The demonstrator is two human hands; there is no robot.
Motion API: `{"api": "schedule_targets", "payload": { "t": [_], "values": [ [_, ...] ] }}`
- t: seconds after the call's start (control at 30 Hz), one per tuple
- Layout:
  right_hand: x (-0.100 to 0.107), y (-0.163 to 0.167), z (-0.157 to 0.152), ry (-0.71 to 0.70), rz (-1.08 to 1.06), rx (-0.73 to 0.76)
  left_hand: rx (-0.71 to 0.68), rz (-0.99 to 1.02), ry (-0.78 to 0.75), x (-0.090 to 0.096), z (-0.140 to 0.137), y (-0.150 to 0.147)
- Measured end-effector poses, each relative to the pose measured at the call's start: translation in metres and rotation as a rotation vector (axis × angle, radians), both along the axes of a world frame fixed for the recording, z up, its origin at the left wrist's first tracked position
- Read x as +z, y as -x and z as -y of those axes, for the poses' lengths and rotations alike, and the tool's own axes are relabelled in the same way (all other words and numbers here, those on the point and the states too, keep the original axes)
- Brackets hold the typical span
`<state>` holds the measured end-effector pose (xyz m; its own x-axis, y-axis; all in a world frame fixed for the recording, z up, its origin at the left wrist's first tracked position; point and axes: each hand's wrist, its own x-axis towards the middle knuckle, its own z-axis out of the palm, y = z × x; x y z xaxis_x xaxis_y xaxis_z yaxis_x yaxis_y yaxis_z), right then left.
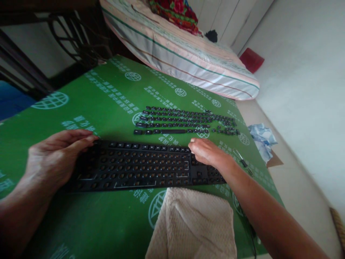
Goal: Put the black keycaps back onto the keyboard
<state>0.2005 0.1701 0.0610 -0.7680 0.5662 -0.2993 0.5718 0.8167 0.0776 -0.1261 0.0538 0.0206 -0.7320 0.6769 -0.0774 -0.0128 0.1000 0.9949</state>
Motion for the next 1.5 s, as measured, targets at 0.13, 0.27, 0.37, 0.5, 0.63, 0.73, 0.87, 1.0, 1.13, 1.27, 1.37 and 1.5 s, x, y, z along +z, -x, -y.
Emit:
{"api": "schedule_targets", "payload": {
  "t": [0.13, 0.27, 0.37, 0.5, 0.63, 0.73, 0.87, 1.0, 1.13, 1.27, 1.37, 1.5],
  "values": [
    [-0.009, -0.008, -0.001, 0.038, -0.176, -0.081, 0.0, -0.023, 0.013, -0.001, 0.001, 0.002],
    [-0.026, -0.022, 0.003, 0.054, -0.391, -0.132, -0.016, -0.016, 0.015, -0.001, 0.001, 0.001],
    [-0.041, -0.031, 0.01, 0.005, -0.591, -0.118, 0.001, -0.035, -0.006, -0.002, 0.0, 0.001],
    [-0.06, -0.035, 0.021, -0.182, -0.747, -0.106, 0.002, -0.038, -0.023, -0.004, -0.001, 0.001],
    [-0.072, -0.033, 0.034, -0.325, -0.793, -0.096, 0.013, -0.035, -0.023, -0.005, -0.001, 0.002],
    [-0.075, -0.03, 0.043, -0.365, -0.791, -0.122, 0.013, -0.047, -0.013, -0.005, -0.001, 0.002],
    [-0.077, -0.027, 0.05, -0.373, -0.792, -0.173, 0.018, -0.054, -0.007, -0.005, -0.002, 0.002],
    [-0.079, -0.027, 0.052, -0.343, -0.801, -0.22, 0.021, -0.043, -0.003, -0.005, -0.001, 0.002],
    [-0.079, -0.028, 0.053, -0.344, -0.771, -0.229, 0.014, -0.035, -0.024, -0.004, -0.001, 0.001],
    [-0.079, -0.027, 0.054, -0.342, -0.747, -0.23, 0.014, -0.039, -0.017, -0.001, -0.002, 0.0],
    [-0.079, -0.027, 0.054, -0.33, -0.754, -0.249, 0.017, -0.047, -0.006, -0.001, -0.002, 0.0],
    [-0.077, -0.026, 0.056, -0.319, -0.796, -0.277, 0.014, -0.07, -0.007, -0.007, -0.003, 0.005]
  ]
}}
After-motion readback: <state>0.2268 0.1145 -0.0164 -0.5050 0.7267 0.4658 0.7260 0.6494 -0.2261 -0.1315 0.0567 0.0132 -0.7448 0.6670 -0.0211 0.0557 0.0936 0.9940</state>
